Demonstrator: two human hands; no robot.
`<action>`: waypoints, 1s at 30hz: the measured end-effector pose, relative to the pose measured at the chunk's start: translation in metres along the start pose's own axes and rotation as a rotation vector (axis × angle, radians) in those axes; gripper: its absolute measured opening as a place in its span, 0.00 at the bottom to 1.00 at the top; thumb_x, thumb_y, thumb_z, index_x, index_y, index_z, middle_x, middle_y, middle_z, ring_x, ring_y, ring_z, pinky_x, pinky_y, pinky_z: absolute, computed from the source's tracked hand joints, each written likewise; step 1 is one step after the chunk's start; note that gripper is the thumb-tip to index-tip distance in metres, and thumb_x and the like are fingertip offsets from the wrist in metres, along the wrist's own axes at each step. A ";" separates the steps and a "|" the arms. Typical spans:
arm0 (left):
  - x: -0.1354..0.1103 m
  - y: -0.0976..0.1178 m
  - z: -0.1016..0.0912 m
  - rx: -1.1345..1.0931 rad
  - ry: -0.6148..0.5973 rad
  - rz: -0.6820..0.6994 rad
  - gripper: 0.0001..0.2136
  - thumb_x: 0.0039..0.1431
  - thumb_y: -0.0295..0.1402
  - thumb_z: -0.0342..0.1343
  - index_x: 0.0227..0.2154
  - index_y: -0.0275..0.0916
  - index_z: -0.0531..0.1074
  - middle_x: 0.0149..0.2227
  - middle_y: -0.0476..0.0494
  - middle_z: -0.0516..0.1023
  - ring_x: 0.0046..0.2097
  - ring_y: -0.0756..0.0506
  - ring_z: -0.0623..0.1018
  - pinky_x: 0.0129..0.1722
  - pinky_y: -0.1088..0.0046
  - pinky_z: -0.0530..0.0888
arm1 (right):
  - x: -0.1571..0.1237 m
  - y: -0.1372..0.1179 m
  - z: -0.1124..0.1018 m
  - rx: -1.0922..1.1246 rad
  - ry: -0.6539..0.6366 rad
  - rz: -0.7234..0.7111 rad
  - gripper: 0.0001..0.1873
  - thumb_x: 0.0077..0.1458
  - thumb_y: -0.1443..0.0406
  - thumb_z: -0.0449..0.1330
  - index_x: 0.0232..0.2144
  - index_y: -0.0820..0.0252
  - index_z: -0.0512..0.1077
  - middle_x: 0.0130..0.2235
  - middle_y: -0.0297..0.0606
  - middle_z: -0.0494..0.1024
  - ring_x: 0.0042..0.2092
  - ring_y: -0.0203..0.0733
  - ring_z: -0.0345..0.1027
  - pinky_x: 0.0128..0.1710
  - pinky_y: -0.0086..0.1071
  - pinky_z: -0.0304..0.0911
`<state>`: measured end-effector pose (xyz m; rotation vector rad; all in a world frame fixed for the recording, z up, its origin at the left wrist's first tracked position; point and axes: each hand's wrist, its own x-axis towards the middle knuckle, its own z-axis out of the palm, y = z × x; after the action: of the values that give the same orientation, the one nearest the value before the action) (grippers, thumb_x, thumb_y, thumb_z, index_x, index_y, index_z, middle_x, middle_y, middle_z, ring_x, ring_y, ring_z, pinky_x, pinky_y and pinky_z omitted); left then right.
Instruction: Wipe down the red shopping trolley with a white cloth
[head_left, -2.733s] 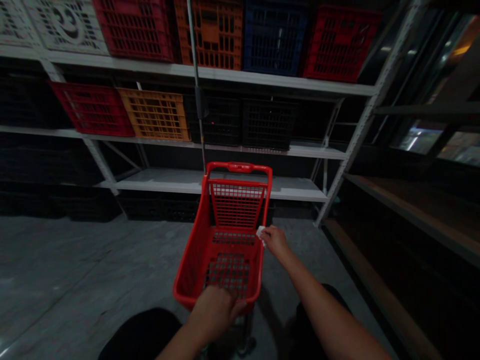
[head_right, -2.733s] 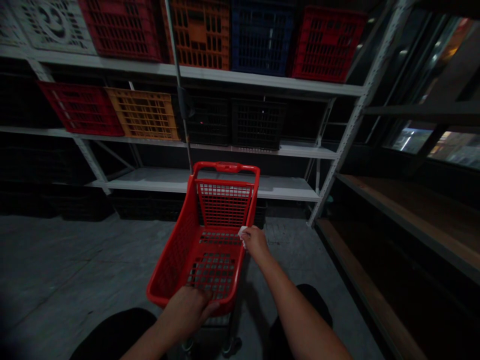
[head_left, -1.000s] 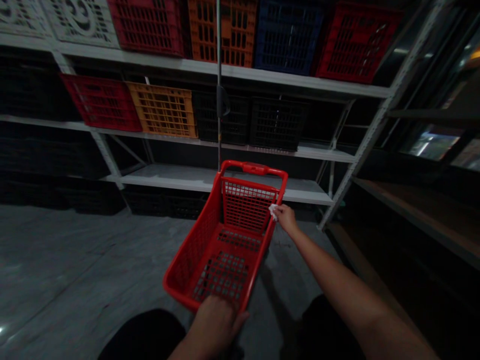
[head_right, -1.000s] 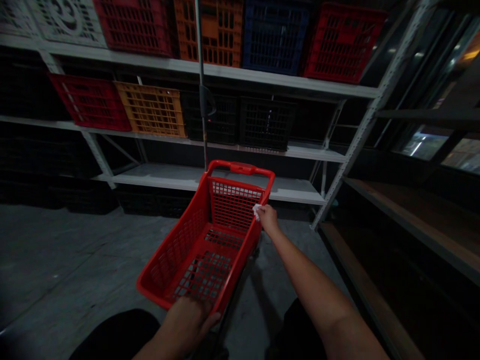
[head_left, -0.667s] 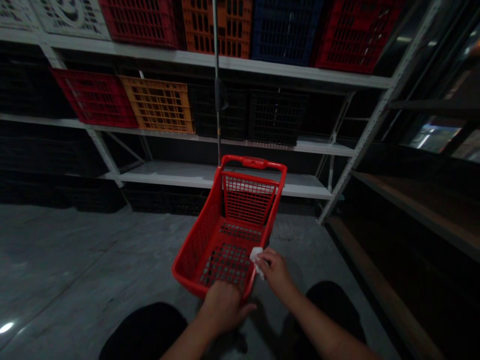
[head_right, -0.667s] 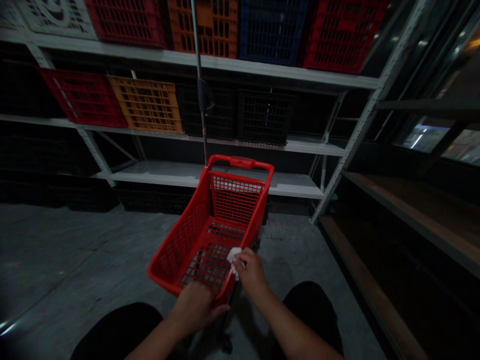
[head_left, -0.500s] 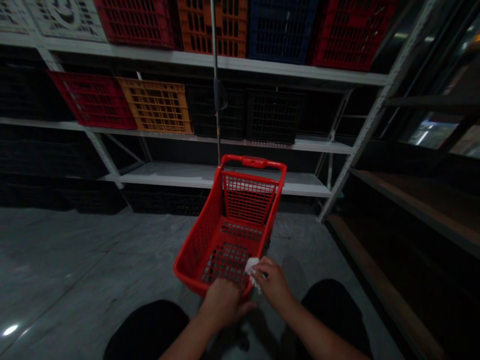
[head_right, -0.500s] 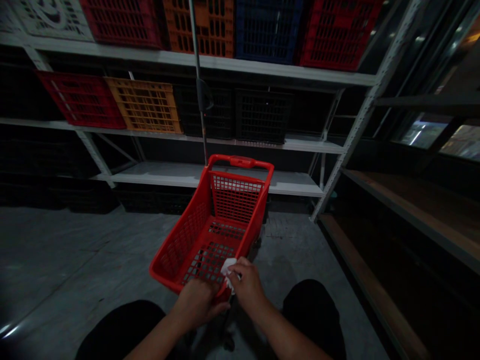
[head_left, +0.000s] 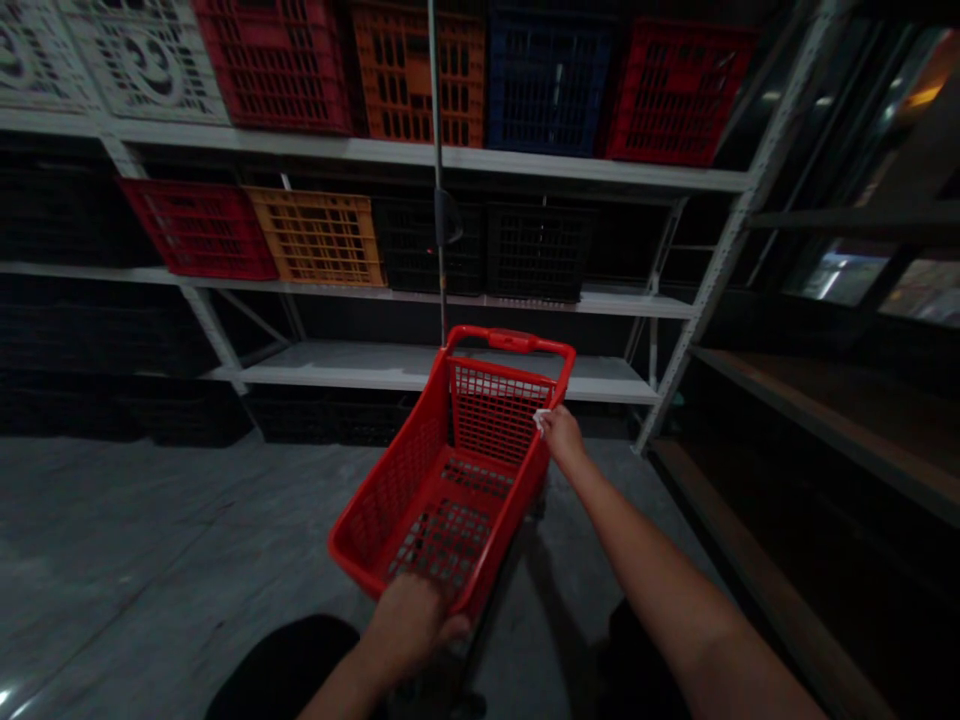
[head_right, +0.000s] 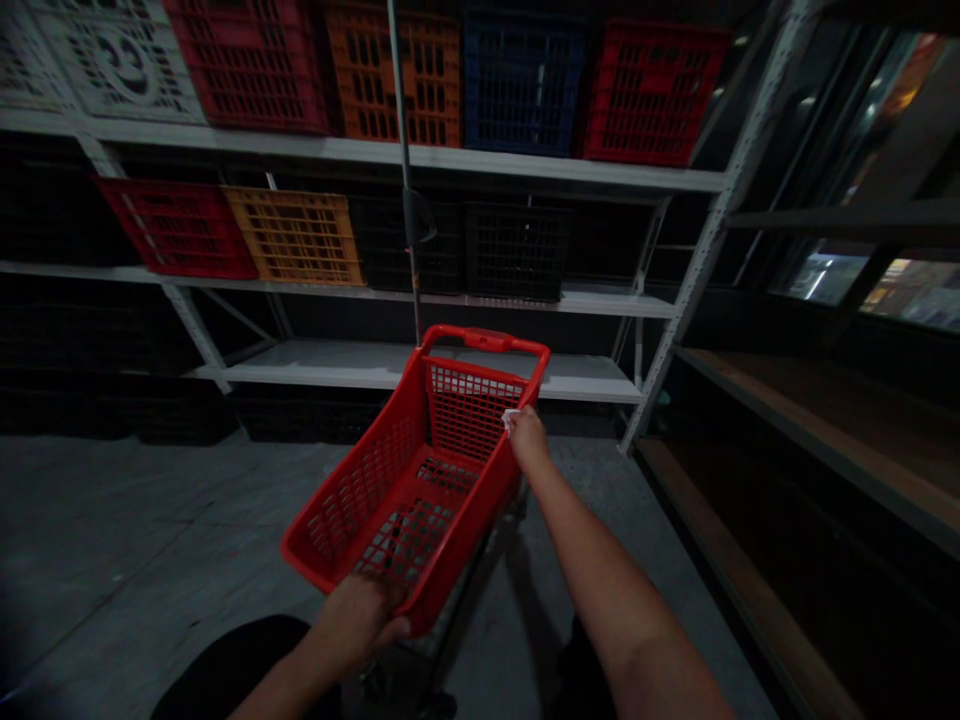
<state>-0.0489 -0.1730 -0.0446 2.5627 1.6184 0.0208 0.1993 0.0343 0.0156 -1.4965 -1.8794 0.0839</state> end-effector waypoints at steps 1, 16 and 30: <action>-0.004 -0.008 0.001 -0.003 0.010 0.010 0.32 0.52 0.56 0.27 0.27 0.37 0.70 0.28 0.39 0.75 0.33 0.44 0.74 0.34 0.71 0.65 | 0.000 -0.002 0.000 -0.014 -0.001 -0.005 0.11 0.52 0.68 0.52 0.32 0.63 0.74 0.36 0.42 0.71 0.35 0.37 0.65 0.36 0.26 0.58; 0.046 -0.024 -0.055 -0.047 0.208 -0.450 0.28 0.56 0.50 0.30 0.38 0.36 0.69 0.31 0.36 0.76 0.36 0.41 0.75 0.34 0.67 0.68 | -0.073 -0.078 0.030 0.178 -0.112 -0.340 0.17 0.48 0.76 0.50 0.40 0.63 0.70 0.41 0.43 0.73 0.44 0.38 0.65 0.47 0.32 0.60; 0.054 -0.056 -0.053 0.079 0.208 -0.564 0.31 0.56 0.51 0.27 0.31 0.34 0.72 0.29 0.34 0.76 0.35 0.40 0.75 0.34 0.66 0.68 | -0.025 -0.009 -0.072 -0.088 0.167 -0.058 0.17 0.45 0.75 0.52 0.38 0.59 0.72 0.40 0.41 0.75 0.42 0.42 0.67 0.44 0.32 0.59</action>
<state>-0.0793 -0.0956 0.0003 2.1146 2.4045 0.1818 0.2341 -0.0174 0.0606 -1.4587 -1.8102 -0.1480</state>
